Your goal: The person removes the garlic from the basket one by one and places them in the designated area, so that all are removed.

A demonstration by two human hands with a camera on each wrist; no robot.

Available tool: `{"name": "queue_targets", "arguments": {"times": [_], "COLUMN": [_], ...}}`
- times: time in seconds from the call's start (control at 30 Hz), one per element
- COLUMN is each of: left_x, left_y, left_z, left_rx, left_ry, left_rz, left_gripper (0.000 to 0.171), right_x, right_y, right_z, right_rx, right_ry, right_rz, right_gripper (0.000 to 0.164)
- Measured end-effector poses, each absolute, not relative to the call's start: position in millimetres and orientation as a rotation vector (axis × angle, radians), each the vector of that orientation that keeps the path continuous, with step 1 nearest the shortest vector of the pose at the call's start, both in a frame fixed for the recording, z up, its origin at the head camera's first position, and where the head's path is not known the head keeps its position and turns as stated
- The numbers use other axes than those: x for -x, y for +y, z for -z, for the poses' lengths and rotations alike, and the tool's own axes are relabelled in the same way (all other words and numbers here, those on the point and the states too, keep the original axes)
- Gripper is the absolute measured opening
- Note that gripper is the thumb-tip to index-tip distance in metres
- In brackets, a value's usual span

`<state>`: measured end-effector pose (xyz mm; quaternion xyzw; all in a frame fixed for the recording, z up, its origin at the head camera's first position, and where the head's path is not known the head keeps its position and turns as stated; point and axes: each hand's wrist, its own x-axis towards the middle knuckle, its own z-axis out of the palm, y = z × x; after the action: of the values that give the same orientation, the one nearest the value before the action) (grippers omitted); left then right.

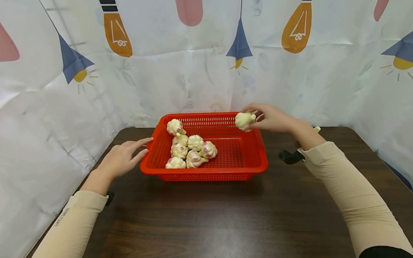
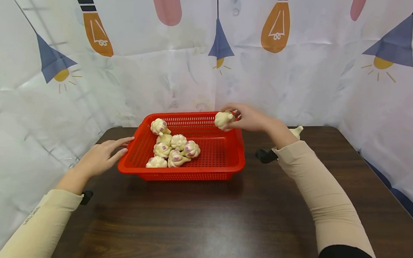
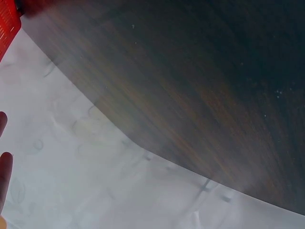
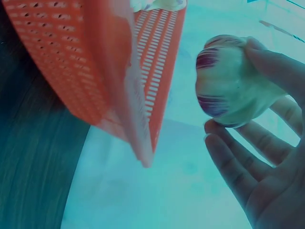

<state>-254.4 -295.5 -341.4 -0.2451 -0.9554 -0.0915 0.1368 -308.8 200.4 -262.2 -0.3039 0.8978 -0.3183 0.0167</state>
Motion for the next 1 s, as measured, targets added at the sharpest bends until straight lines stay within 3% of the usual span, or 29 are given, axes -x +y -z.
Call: {"name": "queue_targets", "arguments": {"times": [0.43, 1.0], "left_x": [255, 256], "left_y": [-296, -296], "left_z": [343, 342], "left_rx": [0.707, 0.714], "left_ry": [-2.770, -2.779], "left_rz": [0.266, 0.258], "left_gripper": [0.049, 0.049], "right_x": [286, 268], "right_y": [244, 296], "right_z": [269, 289], "right_rx": [0.768, 0.546], "right_ry": [2.788, 2.912], "right_rz": [1.234, 1.234], "right_gripper": [0.052, 0.056]}}
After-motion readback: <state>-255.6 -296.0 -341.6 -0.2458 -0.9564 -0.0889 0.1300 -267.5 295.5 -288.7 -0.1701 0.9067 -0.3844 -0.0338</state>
